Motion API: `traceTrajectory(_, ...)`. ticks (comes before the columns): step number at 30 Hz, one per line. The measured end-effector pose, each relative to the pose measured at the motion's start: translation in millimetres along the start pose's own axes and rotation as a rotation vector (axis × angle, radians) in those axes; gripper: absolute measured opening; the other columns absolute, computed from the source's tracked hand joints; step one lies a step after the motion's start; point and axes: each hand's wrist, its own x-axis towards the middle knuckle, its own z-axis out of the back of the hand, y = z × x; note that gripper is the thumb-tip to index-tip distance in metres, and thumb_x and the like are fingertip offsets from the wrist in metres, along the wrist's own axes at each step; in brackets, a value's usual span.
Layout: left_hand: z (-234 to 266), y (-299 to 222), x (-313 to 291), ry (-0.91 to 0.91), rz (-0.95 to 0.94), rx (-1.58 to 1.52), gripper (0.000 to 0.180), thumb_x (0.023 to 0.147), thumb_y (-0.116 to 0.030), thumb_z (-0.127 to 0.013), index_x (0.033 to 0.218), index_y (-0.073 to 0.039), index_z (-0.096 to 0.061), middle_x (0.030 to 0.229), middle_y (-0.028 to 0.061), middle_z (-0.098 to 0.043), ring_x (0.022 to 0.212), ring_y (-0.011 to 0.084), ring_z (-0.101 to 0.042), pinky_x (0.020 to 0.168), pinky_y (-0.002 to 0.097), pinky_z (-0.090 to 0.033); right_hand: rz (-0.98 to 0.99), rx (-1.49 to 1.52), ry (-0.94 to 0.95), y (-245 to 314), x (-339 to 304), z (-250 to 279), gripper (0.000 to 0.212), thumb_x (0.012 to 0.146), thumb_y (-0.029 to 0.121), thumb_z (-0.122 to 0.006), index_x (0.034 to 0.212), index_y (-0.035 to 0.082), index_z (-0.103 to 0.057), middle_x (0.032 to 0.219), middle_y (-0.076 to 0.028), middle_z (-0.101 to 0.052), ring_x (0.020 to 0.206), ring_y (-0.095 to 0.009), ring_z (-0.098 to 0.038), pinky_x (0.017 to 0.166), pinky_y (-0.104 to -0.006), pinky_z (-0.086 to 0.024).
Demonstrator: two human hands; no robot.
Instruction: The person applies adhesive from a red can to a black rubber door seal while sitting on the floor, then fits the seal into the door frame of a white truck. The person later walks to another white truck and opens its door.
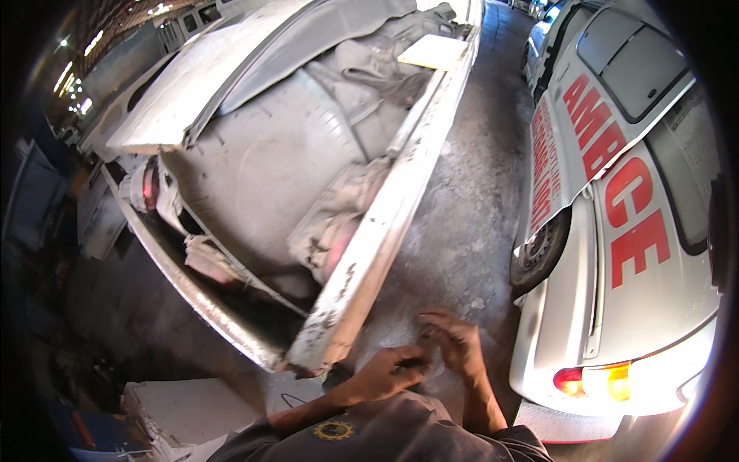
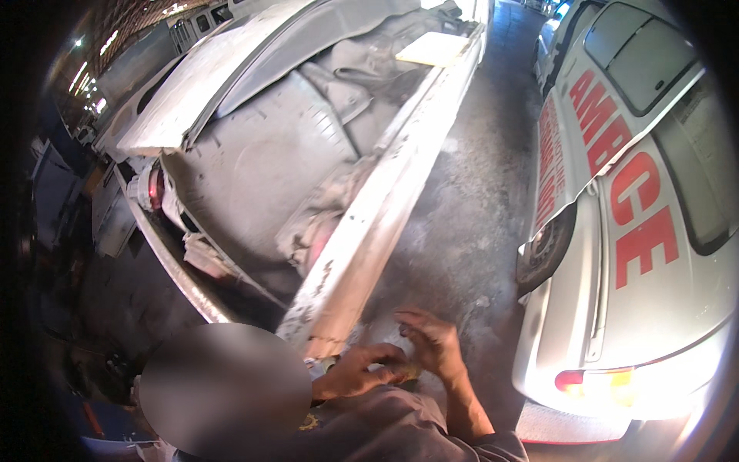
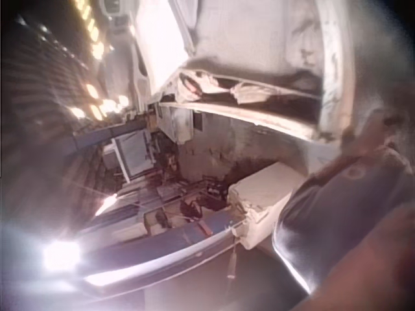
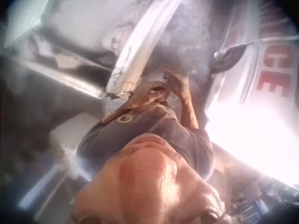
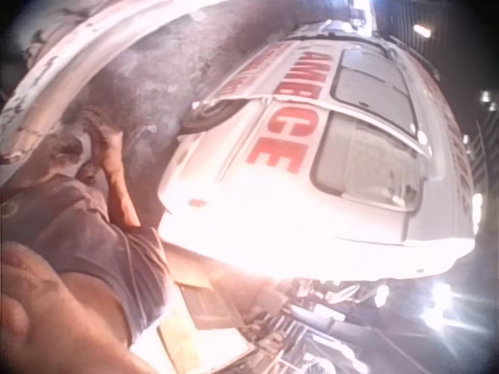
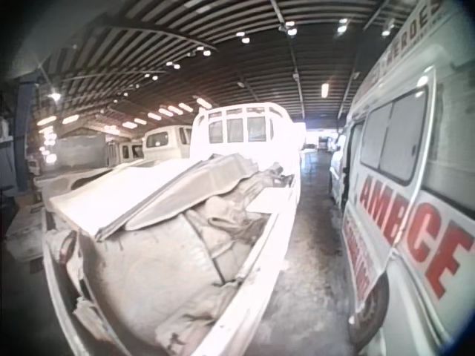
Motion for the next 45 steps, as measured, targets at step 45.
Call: traceTrajectory(45,271.5,149.3,339.2,-0.853,0.304,0.161,0.030,0.090,-0.019,-0.057,0.109,0.003,-0.060,0.090,0.0090,-0.064,0.081,0.0163,-0.060,0.072,0.0281,-0.049,0.531,-0.165,-0.368,-101.1,448.5,255.6,0.035,0.078,0.004,-0.073,0.111,-0.001,-0.061,0.093,-0.009,-0.066,0.079,-0.016,-0.065,0.070,-0.0296,-0.053)
